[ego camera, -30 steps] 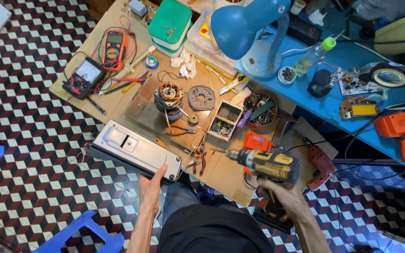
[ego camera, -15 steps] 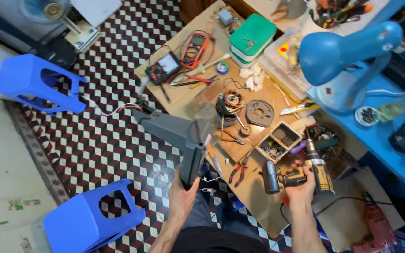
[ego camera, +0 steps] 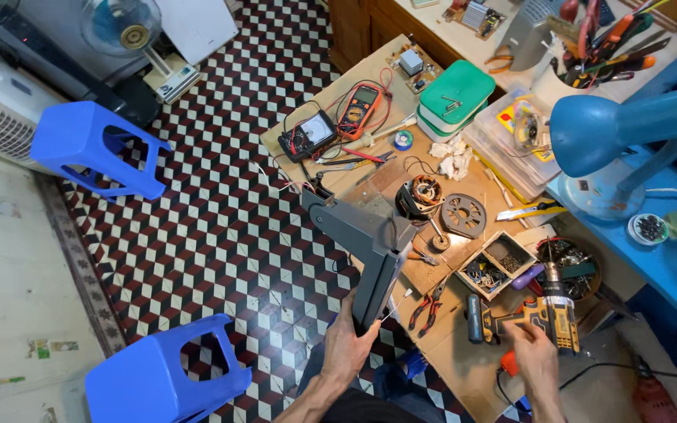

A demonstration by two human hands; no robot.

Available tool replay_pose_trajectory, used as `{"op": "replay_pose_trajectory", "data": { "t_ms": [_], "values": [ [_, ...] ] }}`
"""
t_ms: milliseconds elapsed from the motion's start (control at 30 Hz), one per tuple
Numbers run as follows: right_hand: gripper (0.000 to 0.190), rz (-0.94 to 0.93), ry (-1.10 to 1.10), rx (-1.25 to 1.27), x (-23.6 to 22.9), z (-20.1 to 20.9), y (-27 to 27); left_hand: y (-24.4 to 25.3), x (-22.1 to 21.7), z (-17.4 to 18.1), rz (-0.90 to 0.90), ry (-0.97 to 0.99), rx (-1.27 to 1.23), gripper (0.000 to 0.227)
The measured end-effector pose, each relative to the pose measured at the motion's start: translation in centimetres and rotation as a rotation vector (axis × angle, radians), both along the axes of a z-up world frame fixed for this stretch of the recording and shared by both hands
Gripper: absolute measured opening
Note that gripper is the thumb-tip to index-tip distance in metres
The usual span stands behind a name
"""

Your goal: The person assembles a metal casing by inserting screws and using a cordless drill to tighten them. They then handle a motor component, connecting wires and testing it with a multimeter.

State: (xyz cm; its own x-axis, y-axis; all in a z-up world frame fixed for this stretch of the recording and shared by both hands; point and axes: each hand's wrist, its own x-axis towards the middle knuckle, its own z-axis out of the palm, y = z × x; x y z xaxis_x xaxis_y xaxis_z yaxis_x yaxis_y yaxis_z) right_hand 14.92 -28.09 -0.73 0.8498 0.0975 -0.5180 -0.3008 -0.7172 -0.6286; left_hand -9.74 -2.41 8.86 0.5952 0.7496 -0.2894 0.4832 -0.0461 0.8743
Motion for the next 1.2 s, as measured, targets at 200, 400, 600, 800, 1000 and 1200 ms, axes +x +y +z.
{"op": "replay_pose_trajectory", "data": {
  "t_ms": [200, 400, 600, 800, 1000, 1200],
  "values": [
    [0.125, 0.346, -0.274, 0.625, -12.6, 11.8, 14.2, 1.3, -0.1, 1.2, -0.139, -0.185, 0.086, 0.072],
    [0.087, 0.025, -0.345, 0.674, -15.8, 16.8, 21.0, 2.4, -0.8, 0.7, -0.315, -0.213, 0.26, 0.081],
    [0.053, -0.264, -0.395, 0.574, -17.6, 15.6, 17.5, 3.9, -0.8, 2.4, -0.715, -0.285, 0.15, 0.089],
    [0.041, -0.26, -0.592, 0.392, -22.0, 14.3, 12.0, 7.5, 1.2, 6.1, -0.672, -0.308, -0.006, 0.092],
    [0.051, -0.309, -0.427, 0.469, -26.5, 14.2, 9.4, 9.4, 7.3, 10.1, -0.909, -0.589, -0.322, 0.124],
    [0.081, -0.594, -0.103, 0.723, -29.2, 15.2, 8.3, 7.4, 9.2, 10.5, -1.218, -0.637, -0.548, 0.106]
  ]
}}
